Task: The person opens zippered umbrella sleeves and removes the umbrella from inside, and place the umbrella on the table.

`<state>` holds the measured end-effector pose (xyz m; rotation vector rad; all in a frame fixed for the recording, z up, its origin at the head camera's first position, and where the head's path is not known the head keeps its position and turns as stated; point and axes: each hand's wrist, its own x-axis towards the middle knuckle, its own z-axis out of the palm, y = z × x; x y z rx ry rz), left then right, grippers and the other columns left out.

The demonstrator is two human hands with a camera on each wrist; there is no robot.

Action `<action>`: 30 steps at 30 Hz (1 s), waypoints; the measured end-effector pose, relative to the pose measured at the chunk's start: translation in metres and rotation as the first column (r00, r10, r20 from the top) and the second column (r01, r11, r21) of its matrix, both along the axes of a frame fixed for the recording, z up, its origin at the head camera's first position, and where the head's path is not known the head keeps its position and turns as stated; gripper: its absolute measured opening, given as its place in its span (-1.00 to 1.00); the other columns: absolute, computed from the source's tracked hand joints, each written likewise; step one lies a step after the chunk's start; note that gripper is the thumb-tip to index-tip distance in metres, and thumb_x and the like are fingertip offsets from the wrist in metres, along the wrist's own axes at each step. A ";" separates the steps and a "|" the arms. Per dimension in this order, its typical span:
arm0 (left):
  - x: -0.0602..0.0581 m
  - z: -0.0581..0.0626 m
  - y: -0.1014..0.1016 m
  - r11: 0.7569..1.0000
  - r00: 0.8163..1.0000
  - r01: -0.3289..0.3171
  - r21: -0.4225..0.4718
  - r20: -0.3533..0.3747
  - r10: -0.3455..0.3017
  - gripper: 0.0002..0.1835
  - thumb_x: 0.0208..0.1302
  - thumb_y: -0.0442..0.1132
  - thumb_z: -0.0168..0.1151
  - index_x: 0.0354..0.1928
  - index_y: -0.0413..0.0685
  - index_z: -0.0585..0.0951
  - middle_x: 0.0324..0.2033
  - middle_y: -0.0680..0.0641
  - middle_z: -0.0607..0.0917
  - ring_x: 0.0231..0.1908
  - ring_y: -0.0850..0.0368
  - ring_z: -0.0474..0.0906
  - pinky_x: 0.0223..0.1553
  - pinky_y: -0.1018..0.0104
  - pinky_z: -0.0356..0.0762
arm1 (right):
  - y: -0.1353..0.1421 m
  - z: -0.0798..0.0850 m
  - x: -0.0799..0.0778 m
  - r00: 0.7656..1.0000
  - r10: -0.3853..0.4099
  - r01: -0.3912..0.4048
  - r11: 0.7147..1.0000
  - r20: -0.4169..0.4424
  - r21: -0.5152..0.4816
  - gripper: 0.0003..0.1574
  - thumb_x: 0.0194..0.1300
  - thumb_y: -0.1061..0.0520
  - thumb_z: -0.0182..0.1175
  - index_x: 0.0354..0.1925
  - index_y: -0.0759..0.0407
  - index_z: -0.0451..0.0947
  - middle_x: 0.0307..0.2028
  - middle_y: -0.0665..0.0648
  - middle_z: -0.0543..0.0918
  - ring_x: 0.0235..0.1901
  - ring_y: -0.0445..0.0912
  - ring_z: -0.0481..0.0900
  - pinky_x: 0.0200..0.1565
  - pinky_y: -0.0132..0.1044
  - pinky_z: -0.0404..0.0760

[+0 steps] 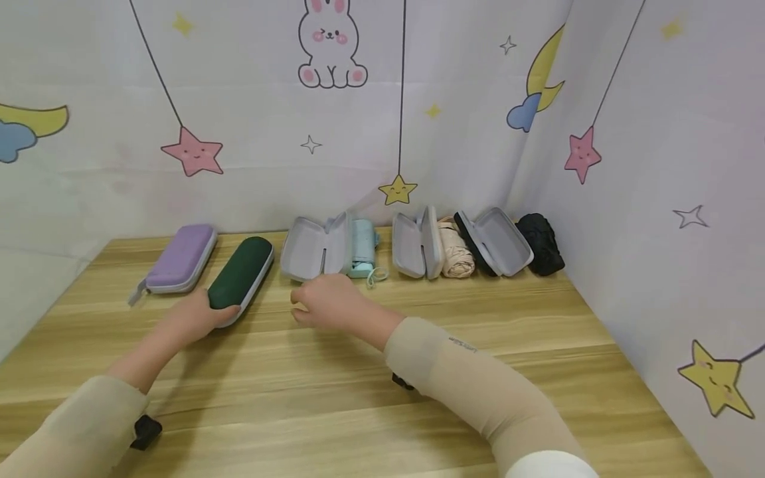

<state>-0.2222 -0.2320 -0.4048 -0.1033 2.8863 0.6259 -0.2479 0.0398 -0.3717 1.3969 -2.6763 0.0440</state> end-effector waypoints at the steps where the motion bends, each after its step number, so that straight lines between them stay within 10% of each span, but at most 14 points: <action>1: 0.003 0.000 -0.001 1.000 1.000 0.002 -0.020 0.012 -0.002 -0.01 0.28 0.24 0.07 0.19 -0.73 0.19 0.05 -0.62 0.43 -0.01 -0.44 0.48 -0.08 -0.20 0.46 | -0.001 0.000 -0.001 1.000 -0.012 0.012 1.000 0.016 0.003 -0.69 0.40 -0.08 0.14 -0.05 -0.01 0.69 -0.23 -0.08 0.71 -0.30 -0.24 0.63 -0.35 -0.34 0.57; 14: 0.039 0.003 -0.012 0.995 0.999 0.036 -0.089 0.038 -0.033 0.10 0.22 0.36 0.09 0.24 -0.67 0.14 0.03 -0.63 0.44 -0.03 -0.47 0.48 -0.15 -0.23 0.47 | -0.008 -0.004 -0.014 0.991 -0.096 0.093 0.995 0.095 0.037 -0.64 0.42 -0.11 0.11 0.03 -0.02 0.66 -0.14 -0.09 0.70 -0.21 -0.23 0.62 -0.26 -0.32 0.58; 30: 0.053 0.010 -0.025 0.984 0.985 0.167 -0.059 0.062 -0.164 -0.01 0.20 0.28 0.22 0.08 -0.67 0.24 -0.15 -0.50 0.55 -0.16 -0.28 0.56 -0.17 -0.15 0.50 | -0.046 0.001 -0.021 0.987 -0.100 0.103 0.995 0.123 -0.016 -0.47 0.42 -0.12 0.12 0.25 0.04 0.49 0.14 0.00 0.54 0.19 -0.09 0.42 0.21 -0.30 0.35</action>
